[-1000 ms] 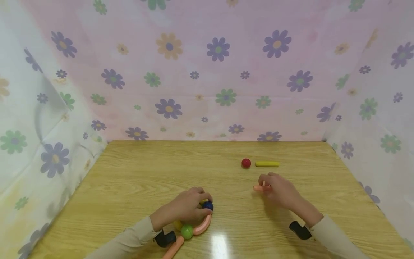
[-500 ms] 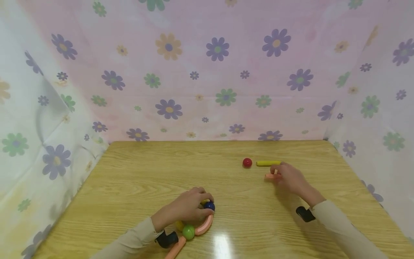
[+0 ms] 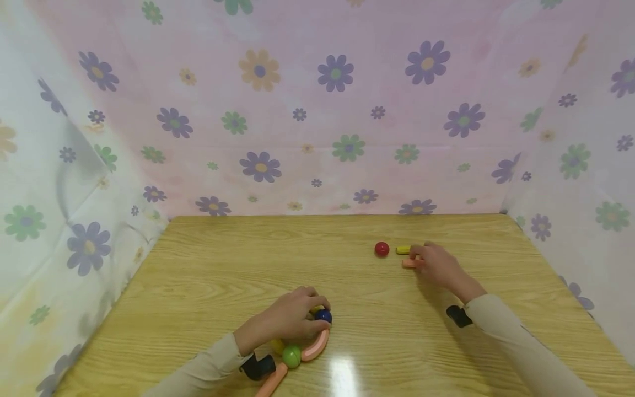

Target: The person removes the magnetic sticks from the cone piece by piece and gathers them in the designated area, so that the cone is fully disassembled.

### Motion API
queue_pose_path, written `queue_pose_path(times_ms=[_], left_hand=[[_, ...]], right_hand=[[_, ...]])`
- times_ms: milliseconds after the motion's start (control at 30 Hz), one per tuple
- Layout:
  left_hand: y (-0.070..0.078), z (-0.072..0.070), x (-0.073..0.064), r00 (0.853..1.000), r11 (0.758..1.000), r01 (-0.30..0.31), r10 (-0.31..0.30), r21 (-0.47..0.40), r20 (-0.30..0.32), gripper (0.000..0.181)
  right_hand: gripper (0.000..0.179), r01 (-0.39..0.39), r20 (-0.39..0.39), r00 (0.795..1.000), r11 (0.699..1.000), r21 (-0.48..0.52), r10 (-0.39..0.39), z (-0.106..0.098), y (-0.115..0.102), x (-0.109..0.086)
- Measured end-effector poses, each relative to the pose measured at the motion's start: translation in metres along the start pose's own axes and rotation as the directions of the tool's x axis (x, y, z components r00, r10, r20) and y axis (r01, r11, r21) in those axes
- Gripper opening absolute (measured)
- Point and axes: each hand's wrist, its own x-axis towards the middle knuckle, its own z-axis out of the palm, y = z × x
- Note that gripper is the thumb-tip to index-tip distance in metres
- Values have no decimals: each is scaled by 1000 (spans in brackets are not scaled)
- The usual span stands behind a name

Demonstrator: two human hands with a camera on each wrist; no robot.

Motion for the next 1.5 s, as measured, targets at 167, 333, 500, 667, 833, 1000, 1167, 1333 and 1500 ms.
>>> queue_pose_path(times_ms=[167,333,500,667,833,1000,1167,1333,1500], left_hand=[[1,0,1,1000,1000,-3,3,10,-7,33],[2,-1,1,1000,1000,-7,7,-2,8,33],[3,-2,-1,1000,1000,-14,14,5,17,33],[4,-4,-2,1000,1000,-14,14,9,23,32],[5,-7,-3,1000,1000,-16,16,11,26,33],[5,-7,-2,1000,1000,-9,9,22,23,33],[4,-6,-1,1000,1000,-3,2,29,23,32],[3,-4,-1,1000,1000,17,-18,21,20,32],[3,-4,-2,999,999,38,-38,8,9,32]], right_hand=[[6,-9,17,1000,1000,14,9,0,0,4],[5,-12,17,1000,1000,25,11,1,2,4],[13,-13,-4,1000,1000,13,13,3,5,2],[16,-14,-18,1000,1000,9,14,5,6,2],[15,-4,-36,999,1000,10,4,6,6,2],[15,8,-50,999,1000,11,-8,7,6,3],[16,10,-57,998,1000,0,-10,6,7,2],[17,-1,-50,999,1000,1,1,5,7,2],[11,-21,-65,998,999,30,23,1,3,2]])
